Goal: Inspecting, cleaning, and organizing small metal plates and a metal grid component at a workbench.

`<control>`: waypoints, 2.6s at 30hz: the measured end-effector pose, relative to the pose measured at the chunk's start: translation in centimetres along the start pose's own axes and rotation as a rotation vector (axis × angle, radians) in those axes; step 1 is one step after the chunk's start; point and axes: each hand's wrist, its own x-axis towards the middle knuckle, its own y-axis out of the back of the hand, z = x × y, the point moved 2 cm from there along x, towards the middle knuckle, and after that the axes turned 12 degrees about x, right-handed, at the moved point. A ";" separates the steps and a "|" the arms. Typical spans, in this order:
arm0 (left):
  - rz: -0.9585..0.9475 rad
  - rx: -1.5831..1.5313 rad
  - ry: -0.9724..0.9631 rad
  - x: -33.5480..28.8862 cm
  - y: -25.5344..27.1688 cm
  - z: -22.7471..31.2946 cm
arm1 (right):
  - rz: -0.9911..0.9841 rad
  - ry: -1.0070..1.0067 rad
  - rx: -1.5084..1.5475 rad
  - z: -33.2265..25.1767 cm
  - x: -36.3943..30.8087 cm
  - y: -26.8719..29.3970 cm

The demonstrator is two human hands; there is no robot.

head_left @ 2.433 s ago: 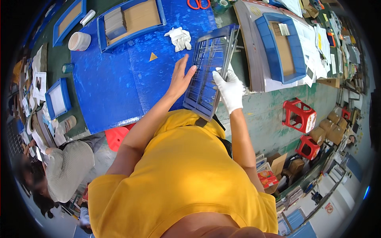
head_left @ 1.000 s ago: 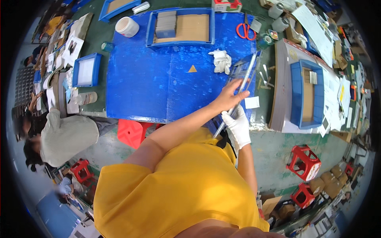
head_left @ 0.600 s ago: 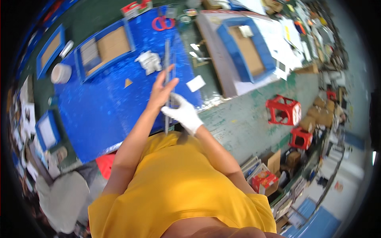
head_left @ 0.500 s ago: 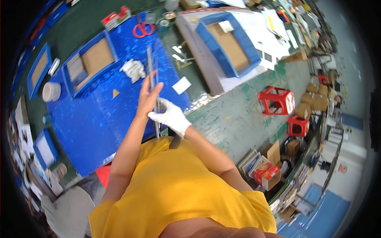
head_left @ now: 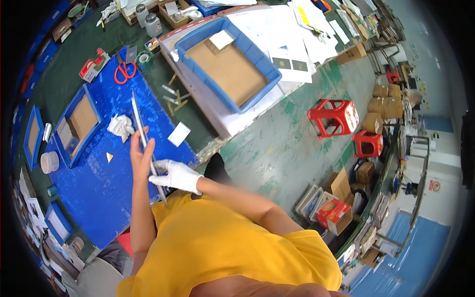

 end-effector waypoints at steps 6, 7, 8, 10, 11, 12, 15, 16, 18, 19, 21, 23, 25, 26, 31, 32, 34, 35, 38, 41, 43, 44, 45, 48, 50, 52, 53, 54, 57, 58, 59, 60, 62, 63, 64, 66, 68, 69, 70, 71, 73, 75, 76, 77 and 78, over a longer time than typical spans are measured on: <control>0.066 0.074 0.169 0.0 -2.6 1.1 | -0.113 -0.061 -0.106 0.5 -1.0 8.1; 0.070 0.083 0.180 0.0 -3.0 1.3 | -0.111 -0.102 -0.079 0.9 -1.1 9.6; 0.084 0.122 0.203 0.0 -3.3 1.5 | -0.103 -0.130 0.006 1.6 -1.2 10.9; 0.111 0.176 0.227 0.2 -4.2 2.0 | -0.090 -0.137 0.067 1.7 -1.9 14.0; 0.119 0.181 0.240 0.4 -4.6 2.1 | -0.080 -0.141 0.096 2.8 -1.9 15.4; 0.140 0.188 0.279 0.5 -4.9 2.2 | -0.089 -0.105 0.129 3.5 -2.1 16.5; 0.184 0.221 0.330 0.9 -5.8 2.6 | -0.243 0.137 -0.261 5.0 -3.0 17.9; 0.161 0.244 0.366 1.0 -6.0 2.7 | -0.234 0.115 -0.225 5.4 -3.1 18.0; 0.141 0.269 0.408 1.2 -6.8 2.9 | -0.254 0.105 -0.194 6.1 -3.2 18.1; 0.145 0.298 0.399 1.3 -7.3 3.0 | -0.264 0.098 -0.166 6.4 -3.1 18.4; 0.150 0.329 0.396 1.5 -8.2 3.1 | -0.297 0.144 -0.184 6.0 -3.1 18.9; 0.157 0.406 0.355 1.7 -9.0 2.9 | -0.336 0.008 -0.039 5.3 -3.2 19.2; 0.168 0.451 0.319 1.9 -9.4 2.1 | -0.366 0.018 -0.038 4.5 -3.0 19.6; 0.176 0.492 0.277 2.0 -9.5 1.8 | -0.415 -0.027 -0.008 4.1 -3.0 19.8; 0.197 0.495 0.387 2.7 -9.5 1.7 | -0.564 -0.162 0.063 3.4 -2.6 21.0; 0.190 0.518 0.393 2.7 -9.4 1.6 | -0.590 -0.173 0.046 3.1 -2.6 21.0; 0.214 0.513 0.395 2.6 -9.3 1.3 | -0.622 -0.151 0.038 3.5 -2.4 20.9; 0.239 0.509 0.393 2.5 -9.2 1.1 | -0.622 -0.154 0.039 3.6 -2.4 20.9; 0.252 0.508 0.423 2.4 -8.7 1.0 | -0.620 -0.144 0.040 3.5 -2.3 21.0; 0.255 0.443 0.411 2.6 -8.6 1.3 | -0.647 -0.170 0.035 3.8 -2.0 21.1; 0.252 0.446 0.420 2.5 -8.3 1.3 | -0.672 -0.169 0.043 4.0 -1.9 21.0; 0.248 0.451 0.425 2.5 -8.2 1.3 | -0.673 -0.171 0.042 4.0 -1.9 21.1; 0.250 0.450 0.427 2.5 -8.1 1.2 | -0.683 -0.183 0.016 3.8 -1.8 21.1; 0.245 0.480 0.433 2.5 -8.2 1.1 | -0.705 -0.202 -0.022 3.5 -1.8 21.2; 0.262 0.482 0.391 2.4 -8.5 1.0 | -0.719 -0.209 -0.038 3.3 -1.8 21.2; 0.259 0.497 0.382 2.5 -9.1 1.3 | -0.744 -0.233 -0.026 3.5 -1.8 21.2; 0.255 0.509 0.368 2.6 -9.3 1.4 | -0.747 -0.236 -0.022 4.1 -1.8 21.0; 0.256 0.509 0.367 2.6 -9.4 1.5 | -0.693 -0.185 0.014 4.3 -2.0 20.7; 0.234 0.507 0.399 2.6 -9.6 1.3 | -0.683 -0.153 0.008 4.7 -2.0 20.7; 0.231 0.536 0.370 2.6 -9.7 1.2 | -0.728 -0.170 -0.035 4.3 -2.0 20.9; 0.225 0.564 0.342 2.6 -9.8 1.1 | -0.723 -0.174 -0.029 3.8 -1.8 21.1; 0.214 0.563 0.343 2.8 -10.0 1.2 | -0.730 -0.191 -0.025 3.0 -1.8 21.5; 0.159 0.605 0.408 3.0 -10.4 1.3 | -0.709 0.081 0.001 4.9 -2.3 21.4; 0.152 0.607 0.410 3.0 -10.5 1.1 | -0.705 0.079 0.008 4.5 -2.7 21.6; 0.175 0.637 0.380 3.1 -10.7 0.9 | -0.630 -0.026 -0.060 4.0 -3.2 22.5; 0.186 0.664 0.348 3.4 -10.8 0.8 | -0.577 -0.088 -0.117 3.1 -4.0 25.3; 0.139 0.712 0.393 3.6 -10.9 0.7 | -0.391 -0.293 -0.254 0.7 -5.8 29.4; 0.129 0.711 0.390 3.8 -11.2 0.8 | -0.253 -0.071 -0.344 3.1 -7.1 31.0; 0.134 0.720 0.343 4.0 -11.5 0.9 | -0.100 -0.274 -0.376 -0.2 -8.0 33.4; 0.142 0.730 0.299 4.0 -11.6 1.0 | 0.114 -0.352 -0.286 -1.0 -9.1 35.7; 0.151 0.736 0.281 3.9 -11.8 0.6 | 0.342 -0.453 -0.487 2.8 -11.2 40.9; 0.158 0.740 0.260 3.7 -11.9 -0.3 | 0.849 -0.181 -0.525 4.9 -14.3 46.1; 0.174 0.746 0.228 3.5 -11.9 -0.9 | 1.084 -0.053 0.169 5.8 -15.2 48.3; 0.193 0.756 0.200 3.3 -11.8 -1.3 | 1.238 0.017 0.095 3.1 -15.2 49.6; 0.190 0.758 0.199 3.5 -12.0 -1.1 | 1.322 0.060 0.035 1.3 -15.4 50.8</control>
